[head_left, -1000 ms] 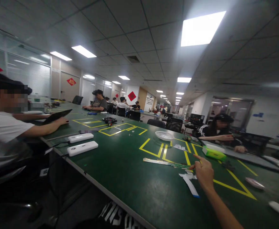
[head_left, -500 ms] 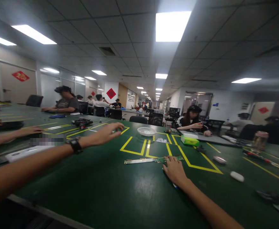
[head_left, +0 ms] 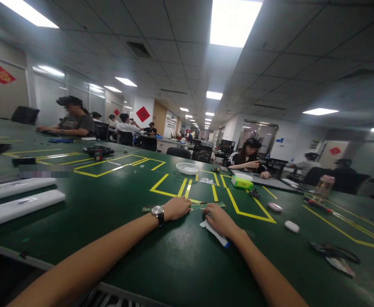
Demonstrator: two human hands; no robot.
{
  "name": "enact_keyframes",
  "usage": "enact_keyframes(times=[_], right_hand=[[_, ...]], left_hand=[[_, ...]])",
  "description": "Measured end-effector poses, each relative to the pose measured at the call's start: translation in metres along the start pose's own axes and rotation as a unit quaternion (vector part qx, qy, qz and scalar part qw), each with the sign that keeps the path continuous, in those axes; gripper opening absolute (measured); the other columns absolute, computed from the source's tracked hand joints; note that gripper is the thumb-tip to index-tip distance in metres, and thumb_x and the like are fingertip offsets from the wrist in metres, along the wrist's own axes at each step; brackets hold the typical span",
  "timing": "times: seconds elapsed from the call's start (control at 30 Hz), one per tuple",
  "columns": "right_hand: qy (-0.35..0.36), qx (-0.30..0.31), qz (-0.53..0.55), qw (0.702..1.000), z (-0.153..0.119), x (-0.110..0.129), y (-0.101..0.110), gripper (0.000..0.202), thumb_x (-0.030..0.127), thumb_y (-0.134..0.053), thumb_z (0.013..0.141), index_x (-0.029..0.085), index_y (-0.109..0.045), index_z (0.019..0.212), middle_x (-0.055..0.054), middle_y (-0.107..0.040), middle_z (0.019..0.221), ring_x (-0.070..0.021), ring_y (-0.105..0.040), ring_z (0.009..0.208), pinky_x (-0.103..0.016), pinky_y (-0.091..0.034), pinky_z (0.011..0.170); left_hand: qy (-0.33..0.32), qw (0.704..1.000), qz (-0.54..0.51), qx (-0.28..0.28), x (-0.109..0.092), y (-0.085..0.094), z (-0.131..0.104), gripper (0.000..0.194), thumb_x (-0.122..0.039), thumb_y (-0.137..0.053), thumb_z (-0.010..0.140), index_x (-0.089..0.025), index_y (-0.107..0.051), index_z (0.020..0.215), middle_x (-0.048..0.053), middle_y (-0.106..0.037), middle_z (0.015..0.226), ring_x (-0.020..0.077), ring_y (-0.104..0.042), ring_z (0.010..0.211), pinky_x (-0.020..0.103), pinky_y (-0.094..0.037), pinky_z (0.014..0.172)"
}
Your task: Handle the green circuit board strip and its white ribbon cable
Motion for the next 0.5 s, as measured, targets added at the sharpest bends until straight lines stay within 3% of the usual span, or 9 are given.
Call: enact_keyframes(times=[0.1,0.2,0.27,0.5], right_hand=[[-0.062,-0.032,-0.039,0.997,0.000,0.005,0.003,0.025,0.024,-0.049,0.088,0.017,-0.063,0.107,-0.010,-0.060,0.110,-0.0209,-0.055,0.104,-0.029,-0.040,0.091],[-0.185,-0.032,-0.117,0.975,-0.003,0.007,0.001,0.032,0.039,-0.051,0.087,0.016,-0.066,0.103,-0.016,-0.061,0.107,-0.0287,-0.055,0.103,-0.036,-0.044,0.083],[-0.226,-0.016,-0.139,0.964,-0.005,0.008,0.000,0.034,0.044,-0.051,0.086,0.016,-0.068,0.098,-0.017,-0.061,0.106,-0.0308,-0.055,0.103,-0.038,-0.044,0.080],[-0.192,-0.031,-0.052,0.979,-0.005,-0.001,-0.003,0.018,0.027,-0.055,0.080,0.016,-0.066,0.089,-0.010,-0.064,0.096,-0.0222,-0.058,0.092,-0.029,-0.041,0.078]], left_hand=[[0.022,0.998,0.054,-0.008,-0.001,0.006,-0.017,0.025,-0.029,-0.041,0.092,-0.016,-0.062,0.095,0.014,-0.063,0.100,0.0246,-0.059,0.097,0.035,-0.046,0.085],[0.062,0.996,0.065,-0.002,-0.004,0.010,-0.027,0.024,-0.033,-0.047,0.088,-0.017,-0.059,0.101,0.014,-0.061,0.106,0.0272,-0.061,0.095,0.037,-0.049,0.080],[0.091,0.995,0.050,0.007,-0.008,0.010,-0.028,0.028,-0.035,-0.051,0.086,-0.016,-0.057,0.106,0.016,-0.061,0.109,0.0294,-0.062,0.095,0.040,-0.050,0.079],[0.114,0.991,-0.068,0.037,-0.021,0.010,-0.008,0.028,-0.027,-0.050,0.083,-0.015,-0.056,0.108,0.018,-0.063,0.108,0.0326,-0.062,0.100,0.044,-0.048,0.083]])
Point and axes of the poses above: each hand's wrist, its own z-axis towards the middle knuckle, its own y-axis out of the back of the hand, x = y × z, the point moved 2 cm from there along z, towards the middle knuckle
